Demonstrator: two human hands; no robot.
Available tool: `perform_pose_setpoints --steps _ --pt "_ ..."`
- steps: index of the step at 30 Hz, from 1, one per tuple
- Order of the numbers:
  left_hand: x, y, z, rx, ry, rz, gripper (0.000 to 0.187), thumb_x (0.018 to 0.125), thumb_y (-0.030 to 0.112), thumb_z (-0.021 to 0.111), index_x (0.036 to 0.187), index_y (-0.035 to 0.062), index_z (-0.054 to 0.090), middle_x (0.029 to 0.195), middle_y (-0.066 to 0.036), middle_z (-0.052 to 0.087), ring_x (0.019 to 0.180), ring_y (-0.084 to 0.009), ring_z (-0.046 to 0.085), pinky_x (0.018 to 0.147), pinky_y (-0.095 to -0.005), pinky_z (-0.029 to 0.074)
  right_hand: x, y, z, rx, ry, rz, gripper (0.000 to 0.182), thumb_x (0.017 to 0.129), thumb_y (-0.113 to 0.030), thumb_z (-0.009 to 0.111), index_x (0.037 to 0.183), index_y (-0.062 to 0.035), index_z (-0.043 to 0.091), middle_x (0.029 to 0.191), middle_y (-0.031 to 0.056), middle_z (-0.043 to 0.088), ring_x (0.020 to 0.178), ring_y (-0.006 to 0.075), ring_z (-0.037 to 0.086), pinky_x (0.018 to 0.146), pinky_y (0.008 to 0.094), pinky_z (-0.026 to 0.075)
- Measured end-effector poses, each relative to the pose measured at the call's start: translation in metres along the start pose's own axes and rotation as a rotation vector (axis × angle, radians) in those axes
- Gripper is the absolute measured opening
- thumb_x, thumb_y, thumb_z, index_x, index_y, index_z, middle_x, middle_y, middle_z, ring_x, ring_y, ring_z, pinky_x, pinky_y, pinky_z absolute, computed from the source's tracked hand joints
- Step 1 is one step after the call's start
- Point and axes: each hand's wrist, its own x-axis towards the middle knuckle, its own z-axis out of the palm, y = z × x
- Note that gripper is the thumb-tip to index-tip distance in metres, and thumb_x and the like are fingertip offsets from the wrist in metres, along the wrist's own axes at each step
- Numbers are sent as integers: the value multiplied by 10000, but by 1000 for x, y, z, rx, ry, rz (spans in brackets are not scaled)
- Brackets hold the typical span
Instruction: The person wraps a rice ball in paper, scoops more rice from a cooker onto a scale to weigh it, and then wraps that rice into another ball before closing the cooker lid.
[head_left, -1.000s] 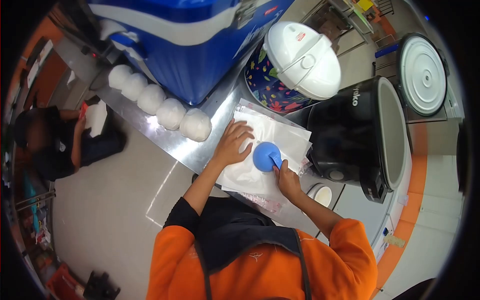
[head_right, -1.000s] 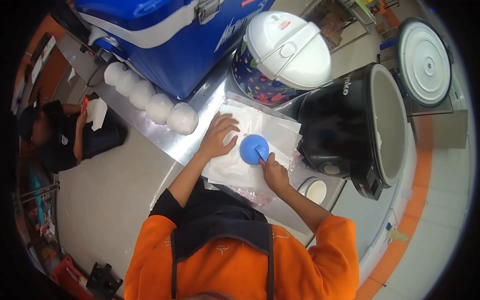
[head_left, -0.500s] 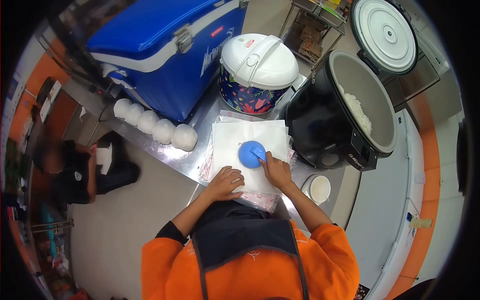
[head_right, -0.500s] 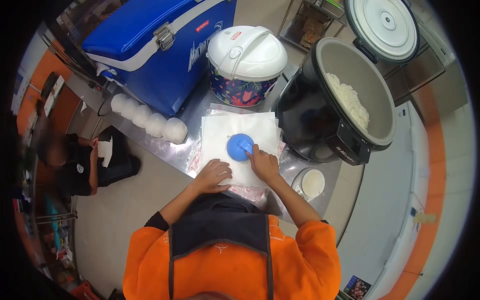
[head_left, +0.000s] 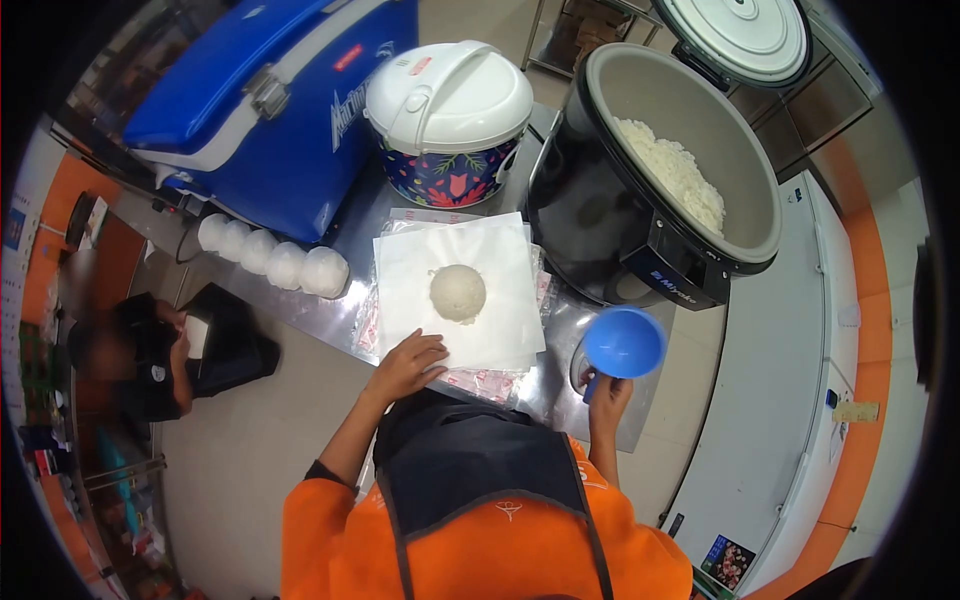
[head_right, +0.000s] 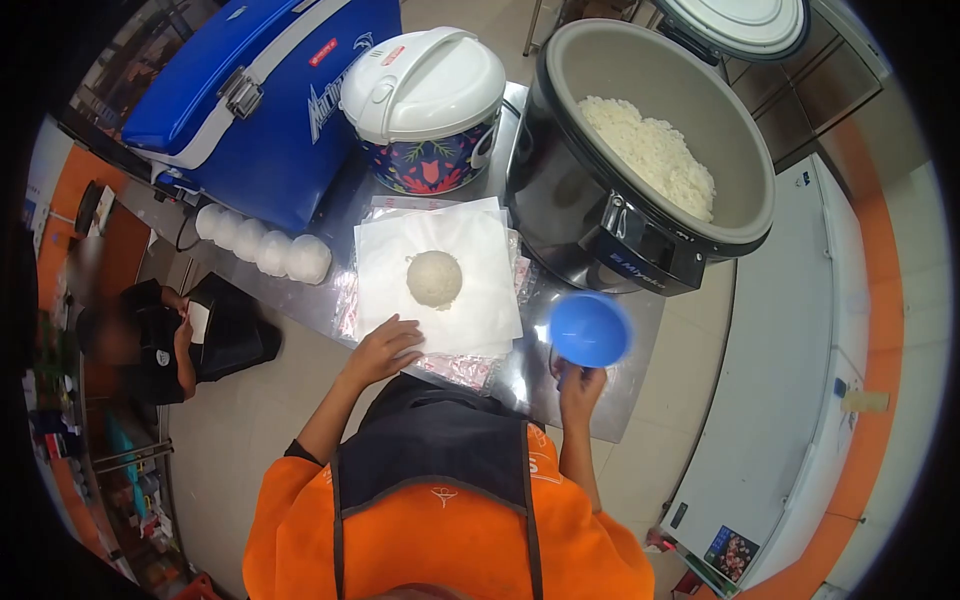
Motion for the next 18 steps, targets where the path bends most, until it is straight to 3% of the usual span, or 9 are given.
perform_pose_setpoints --steps 6,7,10,11,12,14,15,17,18 --pt "6 8 -12 -8 -66 -16 283 746 172 777 991 74 675 1076 -72 634 1109 -261 592 1019 -467 438 -11 39 -42 -346 292 235 343 1010 -235 444 1280 -24 435 666 55 552 381 101 438 329 252 326" --pt "6 8 -11 5 -69 -24 275 742 172 780 978 77 676 1077 -64 629 1109 -258 592 1014 -463 442 -12 37 -44 -333 269 236 478 997 -256 480 1392 -60 294 636 89 571 395 142 508 343 269 361" --pt "6 6 -9 24 -73 -17 248 744 166 777 955 82 677 1076 -59 623 1105 -251 593 1004 -462 449 -5 18 -38 -255 287 390 560 968 -242 517 1404 -55 218 657 148 624 433 191 597 392 311 426" --pt "7 7 -8 22 -79 -12 248 744 166 777 955 82 677 1076 -59 623 1105 -251 593 1004 -462 449 -4 14 -40 -272 252 390 614 951 -262 550 1411 -62 195 629 177 626 541 282 663 496 341 485" --pt "7 8 -9 21 -72 -10 240 746 162 774 950 81 678 1072 -56 624 1100 -249 595 1005 -461 449 -3 20 -45 -272 258 392 614 951 -262 550 1411 -62 195 629 177 626 541 282 663 496 341 485" --pt "8 9 -9 16 -66 -10 232 748 159 772 946 81 678 1069 -53 625 1095 -247 597 1006 -461 449 -3 36 -54 -696 334 360 611 942 -259 566 1406 -69 217 705 203 635 687 336 680 617 360 504" --pt "8 8 -9 13 -63 -12 226 750 157 770 943 82 679 1067 -52 626 1095 -247 598 1006 -460 449 -7 30 -52 -699 332 362 611 942 -259 566 1406 -69 217 705 203 635 687 336 680 617 360 504" --pt "7 8 -9 10 -54 -20 219 753 155 768 939 82 680 1064 -52 627 1095 -247 599 1006 -460 449 -15 6 -38 -1045 671 49 508 937 -247 581 1357 -71 356 875 205 626 645 261 631 595 330 484" --pt "7 9 -9 8 -54 -25 217 753 156 768 938 81 680 1063 -53 629 1098 -247 599 1006 -459 450 -19 11 -37 -1045 666 45 508 937 -247 581 1357 -71 356 875 205 626 645 261 631 595 330 484"
